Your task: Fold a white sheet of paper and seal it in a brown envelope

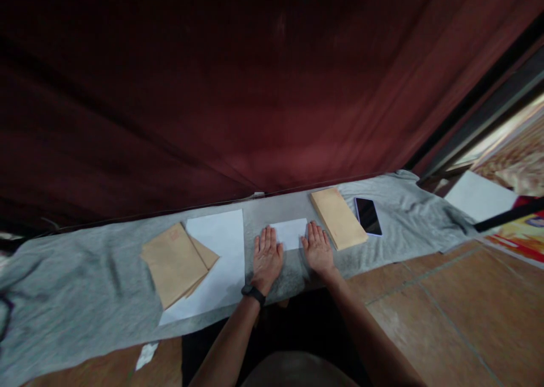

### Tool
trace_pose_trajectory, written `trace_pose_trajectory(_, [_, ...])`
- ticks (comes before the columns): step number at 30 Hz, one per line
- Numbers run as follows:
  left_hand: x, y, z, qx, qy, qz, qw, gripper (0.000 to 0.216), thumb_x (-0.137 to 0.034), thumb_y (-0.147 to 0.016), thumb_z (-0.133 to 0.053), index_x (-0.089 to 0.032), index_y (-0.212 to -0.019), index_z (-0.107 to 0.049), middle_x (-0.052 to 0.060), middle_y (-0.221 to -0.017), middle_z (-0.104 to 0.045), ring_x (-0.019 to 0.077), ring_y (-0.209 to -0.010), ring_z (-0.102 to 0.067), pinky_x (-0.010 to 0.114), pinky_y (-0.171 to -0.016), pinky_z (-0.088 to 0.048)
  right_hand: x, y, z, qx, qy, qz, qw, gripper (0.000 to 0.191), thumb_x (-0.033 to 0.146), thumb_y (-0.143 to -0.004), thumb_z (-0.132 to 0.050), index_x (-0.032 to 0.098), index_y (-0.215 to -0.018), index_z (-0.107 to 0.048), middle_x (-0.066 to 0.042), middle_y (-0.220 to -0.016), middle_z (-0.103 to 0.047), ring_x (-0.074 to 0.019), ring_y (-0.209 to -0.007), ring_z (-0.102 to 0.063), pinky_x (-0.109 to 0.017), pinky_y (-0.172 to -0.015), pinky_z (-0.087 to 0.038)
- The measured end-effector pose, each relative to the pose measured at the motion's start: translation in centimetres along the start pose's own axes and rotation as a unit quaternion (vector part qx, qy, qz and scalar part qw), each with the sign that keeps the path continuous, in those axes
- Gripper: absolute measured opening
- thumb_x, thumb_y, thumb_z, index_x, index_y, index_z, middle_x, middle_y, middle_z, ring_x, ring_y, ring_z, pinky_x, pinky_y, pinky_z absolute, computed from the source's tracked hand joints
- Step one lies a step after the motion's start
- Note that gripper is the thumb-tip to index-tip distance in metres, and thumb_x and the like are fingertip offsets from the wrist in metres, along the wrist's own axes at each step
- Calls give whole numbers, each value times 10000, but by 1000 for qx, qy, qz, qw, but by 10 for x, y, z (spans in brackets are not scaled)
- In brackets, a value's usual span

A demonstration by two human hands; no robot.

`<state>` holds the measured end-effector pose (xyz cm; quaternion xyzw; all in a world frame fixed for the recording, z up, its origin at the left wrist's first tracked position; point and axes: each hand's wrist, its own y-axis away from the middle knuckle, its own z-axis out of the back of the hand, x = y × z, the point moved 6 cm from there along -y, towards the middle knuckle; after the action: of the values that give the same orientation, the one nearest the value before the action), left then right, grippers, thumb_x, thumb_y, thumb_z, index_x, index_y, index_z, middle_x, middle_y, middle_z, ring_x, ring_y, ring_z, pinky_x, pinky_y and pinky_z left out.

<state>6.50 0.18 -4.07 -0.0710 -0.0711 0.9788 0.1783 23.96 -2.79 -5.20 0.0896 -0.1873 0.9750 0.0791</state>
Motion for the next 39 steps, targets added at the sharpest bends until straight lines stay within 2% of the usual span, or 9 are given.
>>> trace_pose_trajectory(5, [0, 1, 1, -6, 11, -8, 1000, 590, -304, -1012, -298, -69, -1553, -296, 133, -1624, -295, 250, -1532, -193, 471, -1247, -178, 5, 4, 10, -2, -15, -7, 1000, 563, 339, -1047, -298, 43, -1519, -380, -199, -1556, -404, -308, -1437, -391, -474, -1165, -308])
trace_pose_trajectory(10, [0, 2, 1, -3, 24, -9, 1000, 594, -303, -1007, -301, -73, -1554, -294, 137, -1616, -314, 251, -1527, -212, 483, -1239, -206, 46, 20, 8, 56, -66, 129, 988, 532, 371, -1056, -303, 150, -1532, -388, -107, -1593, -371, -257, -1466, -352, -449, -1194, -275])
trace_pose_trajectory(12, [0, 2, 1, -6, 27, -8, 1000, 589, -310, -1010, -292, -80, -1552, -303, 131, -1614, -321, 251, -1523, -226, 483, -1239, -203, 51, 28, 6, 64, -70, 138, 986, 532, 392, -1058, -314, 154, -1525, -403, -111, -1577, -400, -255, -1458, -366, -447, -1198, -267])
trace_pose_trajectory(17, [0, 3, 2, -20, 45, 1, 999, 589, -338, -1014, -302, -80, -1542, -323, 131, -1606, -343, 248, -1518, -242, 481, -1242, -196, 31, 41, 6, 34, -40, 89, 995, 595, 437, -1060, -308, 89, -1539, -358, -173, -1557, -412, -291, -1448, -379, -473, -1186, -271])
trace_pose_trajectory(24, [-3, 7, 8, -47, 73, 33, 996, 557, -287, -1015, -296, -69, -1524, -350, 146, -1604, -346, 251, -1517, -243, 482, -1240, -215, 15, 48, 10, 4, -13, 95, 995, 627, 437, -1060, -311, 52, -1554, -305, -210, -1556, -397, -317, -1430, -400, -498, -1174, -283])
trace_pose_trajectory(26, [-16, 9, 10, -50, 87, 7, 995, 544, -270, -1013, -300, -76, -1517, -359, 136, -1606, -348, 244, -1517, -245, 468, -1239, -226, 16, 48, 11, 0, -11, 99, 995, 628, 431, -1058, -319, 58, -1563, -287, -209, -1551, -408, -320, -1429, -400, -499, -1170, -288])
trace_pose_trajectory(30, [-52, 14, 8, -17, 116, -103, 988, 510, -322, -1031, -310, -111, -1482, -422, 115, -1582, -402, 215, -1493, -308, 415, -1231, -254, 17, 50, 12, -3, -2, 104, 995, 581, 340, -1056, -291, 80, -1575, -264, -190, -1565, -395, -311, -1442, -378, -496, -1168, -286])
trace_pose_trajectory(32, [-58, 18, 6, -8, 119, -113, 986, 519, -370, -1039, -308, -107, -1467, -439, 130, -1573, -414, 222, -1484, -329, 423, -1227, -259, 17, 51, 13, 1, 2, 105, 994, 568, 284, -1046, -274, 95, -1581, -250, -177, -1576, -383, -296, -1449, -369, -489, -1172, -280])
trace_pose_trajectory(39, [-31, 33, 9, -14, 99, -75, 992, 643, -500, -1032, -318, -68, -1506, -365, 164, -1605, -341, 255, -1513, -257, 430, -1228, -247, 10, 41, 14, 45, -42, 58, 996, 554, 357, -1056, -236, 102, -1524, -391, -164, -1539, -448, -280, -1434, -391, -504, -1187, -243])
